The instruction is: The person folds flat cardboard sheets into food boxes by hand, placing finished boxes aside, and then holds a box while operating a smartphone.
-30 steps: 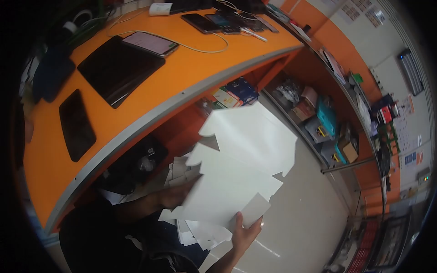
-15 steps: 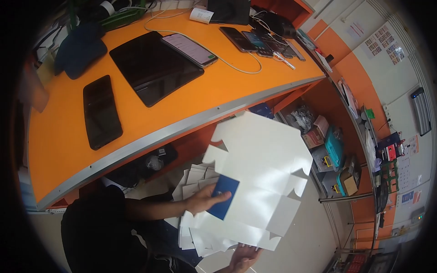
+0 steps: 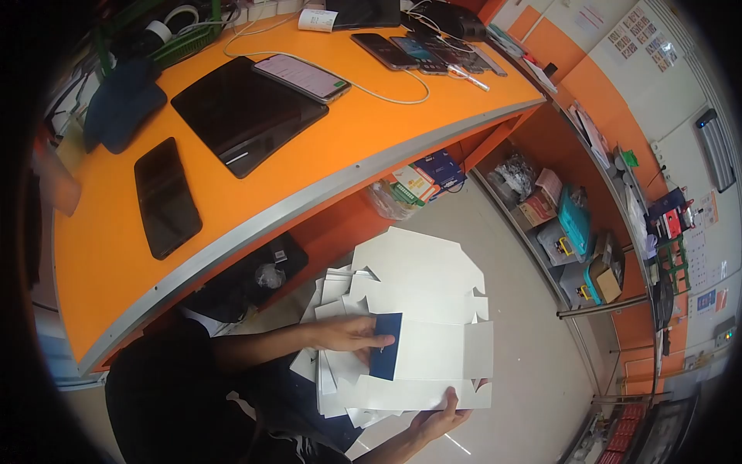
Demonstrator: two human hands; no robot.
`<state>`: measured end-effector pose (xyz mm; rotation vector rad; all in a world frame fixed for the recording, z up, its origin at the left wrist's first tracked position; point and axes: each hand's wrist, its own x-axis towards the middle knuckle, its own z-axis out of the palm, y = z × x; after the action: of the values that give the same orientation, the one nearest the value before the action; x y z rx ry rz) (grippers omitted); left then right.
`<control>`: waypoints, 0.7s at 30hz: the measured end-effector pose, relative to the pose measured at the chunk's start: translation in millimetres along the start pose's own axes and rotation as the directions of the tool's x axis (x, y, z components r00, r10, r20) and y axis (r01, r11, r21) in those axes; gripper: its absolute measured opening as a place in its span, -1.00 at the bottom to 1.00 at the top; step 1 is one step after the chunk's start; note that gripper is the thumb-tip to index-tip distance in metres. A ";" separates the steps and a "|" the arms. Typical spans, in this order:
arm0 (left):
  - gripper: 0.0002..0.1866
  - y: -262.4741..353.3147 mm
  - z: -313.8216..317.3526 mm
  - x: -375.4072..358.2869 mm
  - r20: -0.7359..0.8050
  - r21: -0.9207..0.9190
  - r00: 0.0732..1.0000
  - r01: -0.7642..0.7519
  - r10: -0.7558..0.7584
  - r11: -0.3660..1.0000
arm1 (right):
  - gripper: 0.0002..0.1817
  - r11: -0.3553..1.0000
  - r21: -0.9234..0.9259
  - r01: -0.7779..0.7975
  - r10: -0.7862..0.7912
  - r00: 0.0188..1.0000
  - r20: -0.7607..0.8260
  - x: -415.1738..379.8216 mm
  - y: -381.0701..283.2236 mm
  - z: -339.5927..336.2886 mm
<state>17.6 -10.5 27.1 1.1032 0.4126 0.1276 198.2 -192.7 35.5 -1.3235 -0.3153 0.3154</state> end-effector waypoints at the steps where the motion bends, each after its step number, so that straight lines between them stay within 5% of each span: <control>1: -0.35 7.2 -6.1 -6.6 0.053 0.087 0.994 0.093 -0.098 0.992 | -0.26 1.000 -0.001 -0.003 0.003 1.000 -0.009 -0.7 5.9 -3.5; 3: -0.34 31.4 -17.9 -20.0 0.007 0.576 0.977 0.171 -0.214 0.799 | -0.34 0.988 -0.155 -0.029 -0.023 0.946 -0.324 -0.8 14.3 -10.5; 5: -0.39 60.0 -8.7 -29.9 -0.060 0.628 0.987 0.151 -0.146 0.763 | -0.52 0.981 -0.189 0.044 -0.113 0.921 -0.373 -14.0 7.7 1.5; 7: -0.45 51.4 16.2 -19.2 -0.044 0.189 0.986 -0.152 0.163 0.970 | -0.67 0.904 -0.388 0.178 -0.250 0.957 -0.144 -21.2 7.0 -4.2; 9: -0.36 49.2 39.0 1.2 0.048 -0.102 0.990 -0.129 0.135 0.986 | -0.68 0.545 -0.562 0.622 -0.555 0.770 0.315 -25.4 -12.1 10.3; 11: -0.32 40.3 61.3 26.6 -0.055 -0.138 0.987 -0.155 0.149 0.978 | -0.57 0.365 -0.540 0.758 -0.526 0.647 0.552 -28.3 -26.6 15.6; 13: -0.46 21.5 68.7 53.3 -0.181 -0.245 0.963 -0.240 0.199 0.939 | -0.49 0.294 -0.586 0.755 -0.403 0.654 0.640 -34.2 -39.9 17.7; 15: -0.63 7.4 65.3 64.6 -0.149 -0.283 0.961 -0.268 0.233 0.921 | -0.42 0.296 -0.593 0.749 -0.262 0.660 0.704 -34.0 -49.3 10.8; 21: -0.76 -1.8 73.0 61.3 -0.111 -0.391 0.979 -0.199 0.169 0.899 | -0.42 0.360 -0.694 0.624 -0.233 0.780 0.581 -42.3 -42.9 -19.1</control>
<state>101.8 -54.1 37.6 0.7301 0.3287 0.4056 169.1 -235.9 71.3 -2.1091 -1.3186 -0.1086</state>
